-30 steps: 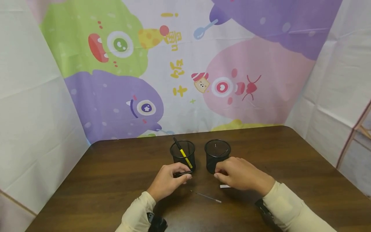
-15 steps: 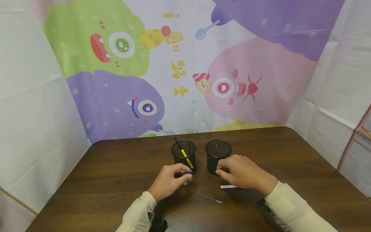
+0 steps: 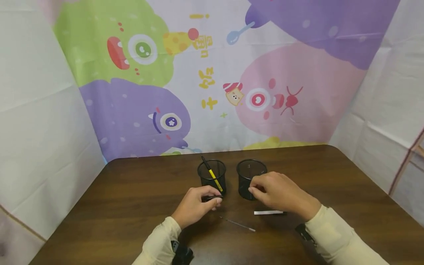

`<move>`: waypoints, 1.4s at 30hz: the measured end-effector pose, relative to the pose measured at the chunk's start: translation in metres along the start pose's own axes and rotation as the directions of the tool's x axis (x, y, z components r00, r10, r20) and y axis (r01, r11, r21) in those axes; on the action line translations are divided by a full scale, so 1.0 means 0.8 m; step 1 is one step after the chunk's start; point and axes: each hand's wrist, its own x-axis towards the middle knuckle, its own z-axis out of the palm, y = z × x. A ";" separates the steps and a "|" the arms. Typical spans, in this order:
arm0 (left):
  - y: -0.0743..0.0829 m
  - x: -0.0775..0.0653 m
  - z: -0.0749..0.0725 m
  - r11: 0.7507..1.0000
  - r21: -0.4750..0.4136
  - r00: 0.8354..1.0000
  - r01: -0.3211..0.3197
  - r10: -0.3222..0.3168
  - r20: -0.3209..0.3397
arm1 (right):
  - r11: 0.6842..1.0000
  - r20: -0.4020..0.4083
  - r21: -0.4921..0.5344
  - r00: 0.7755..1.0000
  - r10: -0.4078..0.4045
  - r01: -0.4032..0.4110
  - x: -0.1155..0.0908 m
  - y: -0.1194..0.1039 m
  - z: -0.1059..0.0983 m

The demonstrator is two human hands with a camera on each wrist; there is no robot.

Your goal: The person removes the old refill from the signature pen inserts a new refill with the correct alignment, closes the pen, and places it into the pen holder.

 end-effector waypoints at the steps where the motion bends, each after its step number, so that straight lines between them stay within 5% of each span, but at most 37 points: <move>1: 0.000 0.000 0.000 1.000 0.000 1.000 0.000 0.000 -0.001 | 1.000 -0.009 -0.004 1.000 0.001 -0.001 0.001 0.000 -0.001; 18: 0.003 0.002 -0.001 1.000 0.005 1.000 -0.005 0.005 0.008 | 0.998 -0.147 0.047 0.989 0.037 -0.030 0.026 0.007 -0.023; 31: 0.006 -0.004 -0.002 0.998 -0.014 0.998 0.060 -0.060 0.007 | 0.995 -0.106 -0.063 0.992 0.073 -0.080 0.053 0.019 -0.007; 42: 0.047 -0.006 -0.004 1.000 -0.013 1.000 0.024 -0.024 -0.001 | 0.981 0.003 -0.135 0.991 0.137 -0.136 0.066 0.027 -0.002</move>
